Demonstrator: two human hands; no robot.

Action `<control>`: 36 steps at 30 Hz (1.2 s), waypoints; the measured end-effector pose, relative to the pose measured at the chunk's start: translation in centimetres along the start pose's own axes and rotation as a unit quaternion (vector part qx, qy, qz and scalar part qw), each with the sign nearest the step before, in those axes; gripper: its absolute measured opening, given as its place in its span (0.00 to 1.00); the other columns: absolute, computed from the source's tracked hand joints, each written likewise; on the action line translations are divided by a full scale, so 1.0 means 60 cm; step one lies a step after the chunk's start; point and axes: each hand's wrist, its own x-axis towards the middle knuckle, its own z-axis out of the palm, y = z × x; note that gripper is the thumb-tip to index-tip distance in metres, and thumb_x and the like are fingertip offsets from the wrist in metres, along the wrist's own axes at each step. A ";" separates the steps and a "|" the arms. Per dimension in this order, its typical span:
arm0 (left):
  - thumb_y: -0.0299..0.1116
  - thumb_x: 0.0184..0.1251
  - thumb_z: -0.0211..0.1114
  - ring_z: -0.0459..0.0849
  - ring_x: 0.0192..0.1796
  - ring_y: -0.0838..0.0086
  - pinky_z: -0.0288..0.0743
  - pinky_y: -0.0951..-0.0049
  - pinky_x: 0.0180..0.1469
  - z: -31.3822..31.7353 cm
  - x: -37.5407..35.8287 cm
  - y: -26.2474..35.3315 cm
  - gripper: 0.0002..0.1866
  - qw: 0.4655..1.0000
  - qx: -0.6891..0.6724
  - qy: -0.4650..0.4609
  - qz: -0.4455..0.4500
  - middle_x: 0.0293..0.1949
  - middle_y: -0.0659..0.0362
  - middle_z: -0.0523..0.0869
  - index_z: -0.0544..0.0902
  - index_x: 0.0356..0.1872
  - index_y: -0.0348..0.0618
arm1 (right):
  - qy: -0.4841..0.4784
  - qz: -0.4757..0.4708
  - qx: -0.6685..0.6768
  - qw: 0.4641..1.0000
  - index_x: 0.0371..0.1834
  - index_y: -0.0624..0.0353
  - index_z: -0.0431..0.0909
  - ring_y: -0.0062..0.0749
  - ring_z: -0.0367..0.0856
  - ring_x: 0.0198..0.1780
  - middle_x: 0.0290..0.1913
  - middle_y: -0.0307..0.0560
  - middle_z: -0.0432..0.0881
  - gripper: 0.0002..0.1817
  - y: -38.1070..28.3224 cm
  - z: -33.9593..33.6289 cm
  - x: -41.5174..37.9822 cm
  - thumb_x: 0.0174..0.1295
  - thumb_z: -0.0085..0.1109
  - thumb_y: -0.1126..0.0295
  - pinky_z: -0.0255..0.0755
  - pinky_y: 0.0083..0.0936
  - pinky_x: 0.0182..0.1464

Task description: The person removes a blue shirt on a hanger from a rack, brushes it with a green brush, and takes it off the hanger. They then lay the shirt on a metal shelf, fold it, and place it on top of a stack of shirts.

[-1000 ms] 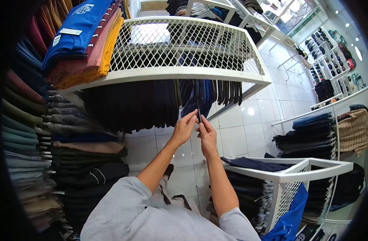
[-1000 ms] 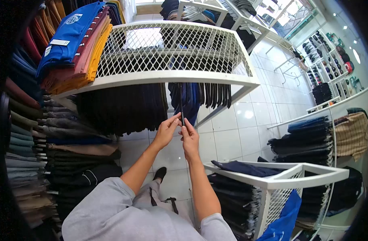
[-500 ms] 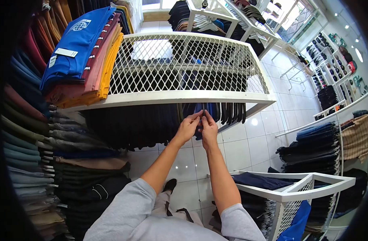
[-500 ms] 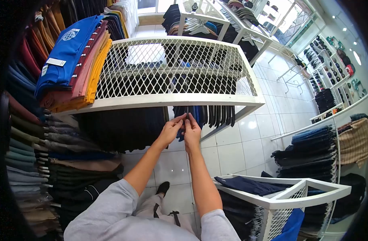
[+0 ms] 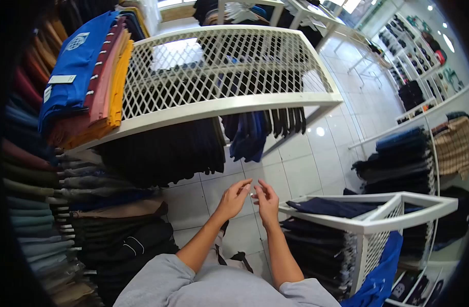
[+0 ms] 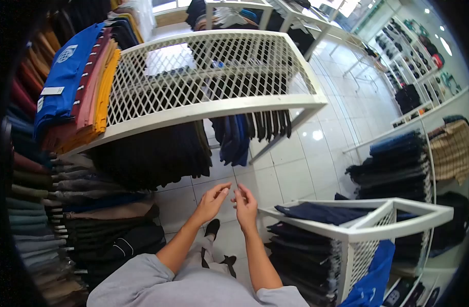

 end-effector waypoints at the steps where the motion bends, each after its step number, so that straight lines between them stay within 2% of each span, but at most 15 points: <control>1: 0.42 0.82 0.56 0.85 0.61 0.67 0.75 0.67 0.64 0.010 -0.014 -0.003 0.22 0.999 0.011 -0.029 -0.022 0.59 0.49 0.87 0.80 0.67 0.41 | 0.013 0.000 0.003 1.000 0.70 0.59 0.77 0.20 0.84 0.42 0.51 0.40 0.86 0.23 0.007 -0.024 -0.030 0.76 0.60 0.63 0.75 0.18 0.37; 5: 0.45 0.81 0.59 0.87 0.51 0.69 0.78 0.67 0.58 0.062 -0.048 0.014 0.22 0.993 0.050 -0.107 -0.022 0.50 0.53 0.90 0.82 0.64 0.41 | 0.066 -0.043 -0.061 0.995 0.65 0.58 0.81 0.20 0.84 0.41 0.48 0.38 0.86 0.19 0.008 -0.139 -0.137 0.74 0.62 0.67 0.75 0.18 0.40; 6: 0.45 0.81 0.59 0.87 0.51 0.69 0.78 0.67 0.58 0.077 -0.054 0.031 0.22 0.991 0.053 -0.121 -0.015 0.50 0.53 0.90 0.82 0.64 0.41 | 0.105 -0.053 -0.080 0.990 0.64 0.61 0.81 0.18 0.84 0.39 0.46 0.41 0.86 0.17 -0.008 -0.168 -0.158 0.73 0.62 0.73 0.77 0.17 0.40; 9: 0.45 0.81 0.60 0.86 0.48 0.71 0.79 0.68 0.55 0.133 -0.062 0.073 0.22 0.984 0.067 -0.162 0.044 0.46 0.55 0.90 0.82 0.64 0.41 | 0.206 -0.110 -0.070 0.970 0.63 0.63 0.81 0.18 0.83 0.40 0.47 0.43 0.87 0.17 -0.048 -0.254 -0.228 0.74 0.61 0.72 0.78 0.17 0.43; 11: 0.43 0.81 0.61 0.86 0.48 0.72 0.79 0.69 0.54 0.180 -0.063 0.086 0.21 0.974 0.051 -0.172 0.140 0.45 0.55 0.90 0.82 0.64 0.40 | 0.275 -0.148 -0.071 0.947 0.63 0.63 0.81 0.19 0.83 0.40 0.50 0.44 0.86 0.16 -0.061 -0.306 -0.279 0.74 0.61 0.72 0.78 0.17 0.44; 14: 0.42 0.81 0.61 0.86 0.49 0.73 0.79 0.70 0.54 0.246 -0.108 0.138 0.21 0.958 0.050 -0.243 0.144 0.46 0.55 0.90 0.81 0.65 0.39 | 0.363 -0.180 -0.079 0.911 0.63 0.62 0.81 0.18 0.84 0.40 0.50 0.44 0.86 0.16 -0.070 -0.356 -0.371 0.74 0.61 0.72 0.78 0.17 0.44; 19: 0.42 0.81 0.62 0.84 0.49 0.75 0.78 0.71 0.54 0.373 -0.217 0.157 0.21 0.918 0.039 -0.364 0.154 0.45 0.55 0.89 0.81 0.65 0.40 | 0.495 -0.191 -0.127 0.838 0.59 0.61 0.84 0.17 0.83 0.38 0.47 0.42 0.86 0.14 -0.027 -0.429 -0.538 0.72 0.63 0.73 0.75 0.16 0.40; 24: 0.40 0.80 0.63 0.89 0.52 0.68 0.80 0.68 0.55 0.468 -0.344 0.172 0.21 0.859 0.103 -0.464 0.190 0.50 0.50 0.91 0.81 0.65 0.38 | 0.658 -0.182 -0.228 0.694 0.53 0.61 0.86 0.24 0.81 0.33 0.44 0.46 0.83 0.11 0.007 -0.481 -0.700 0.70 0.63 0.75 0.73 0.20 0.33; 27: 0.40 0.78 0.64 0.90 0.52 0.64 0.81 0.67 0.54 0.519 -0.400 0.167 0.19 0.832 0.100 -0.463 0.289 0.50 0.48 0.90 0.84 0.60 0.37 | 0.755 -0.168 -0.260 0.579 0.51 0.60 0.86 0.32 0.82 0.35 0.45 0.47 0.82 0.11 0.042 -0.525 -0.768 0.67 0.66 0.73 0.76 0.29 0.41; 28: 0.39 0.76 0.66 0.89 0.53 0.57 0.80 0.62 0.56 0.537 -0.413 0.171 0.17 0.826 0.126 -0.453 0.311 0.49 0.47 0.89 0.85 0.56 0.37 | 0.780 -0.120 -0.256 0.557 0.51 0.58 0.85 0.41 0.84 0.42 0.46 0.49 0.83 0.13 0.044 -0.537 -0.789 0.65 0.69 0.68 0.77 0.35 0.46; 29: 0.39 0.76 0.66 0.89 0.53 0.57 0.80 0.62 0.56 0.562 -0.423 0.169 0.17 0.819 0.127 -0.462 0.315 0.49 0.47 0.89 0.85 0.56 0.37 | 0.788 -0.117 -0.252 0.550 0.51 0.58 0.85 0.41 0.84 0.42 0.46 0.49 0.83 0.13 0.052 -0.558 -0.804 0.65 0.69 0.68 0.77 0.35 0.46; 31: 0.38 0.72 0.68 0.86 0.56 0.52 0.78 0.56 0.59 0.610 -0.442 0.167 0.16 0.798 0.182 -0.397 0.414 0.48 0.46 0.88 0.86 0.52 0.38 | 0.808 -0.101 -0.331 0.477 0.52 0.58 0.84 0.48 0.83 0.50 0.48 0.51 0.83 0.18 0.074 -0.600 -0.823 0.62 0.72 0.62 0.78 0.40 0.50; 33: 0.39 0.71 0.68 0.82 0.57 0.49 0.75 0.53 0.61 0.655 -0.470 0.177 0.16 0.781 0.181 -0.371 0.469 0.48 0.46 0.87 0.86 0.51 0.39 | 0.806 -0.052 -0.345 0.478 0.57 0.55 0.82 0.52 0.79 0.58 0.51 0.53 0.83 0.26 0.084 -0.622 -0.834 0.59 0.74 0.55 0.74 0.46 0.59; 35: 0.43 0.71 0.69 0.82 0.56 0.51 0.75 0.56 0.58 0.715 -0.478 0.169 0.18 0.731 0.184 -0.313 0.577 0.49 0.49 0.87 0.87 0.53 0.41 | 0.795 0.016 -0.351 0.495 0.54 0.55 0.83 0.53 0.78 0.57 0.50 0.52 0.82 0.24 0.095 -0.638 -0.839 0.59 0.73 0.54 0.73 0.48 0.59; 36: 0.44 0.69 0.71 0.81 0.55 0.51 0.74 0.55 0.59 0.746 -0.479 0.157 0.19 0.732 0.172 -0.302 0.586 0.47 0.50 0.87 0.87 0.52 0.42 | 0.791 0.012 -0.358 0.496 0.50 0.54 0.84 0.52 0.79 0.55 0.50 0.49 0.83 0.19 0.108 -0.648 -0.839 0.61 0.72 0.55 0.73 0.49 0.56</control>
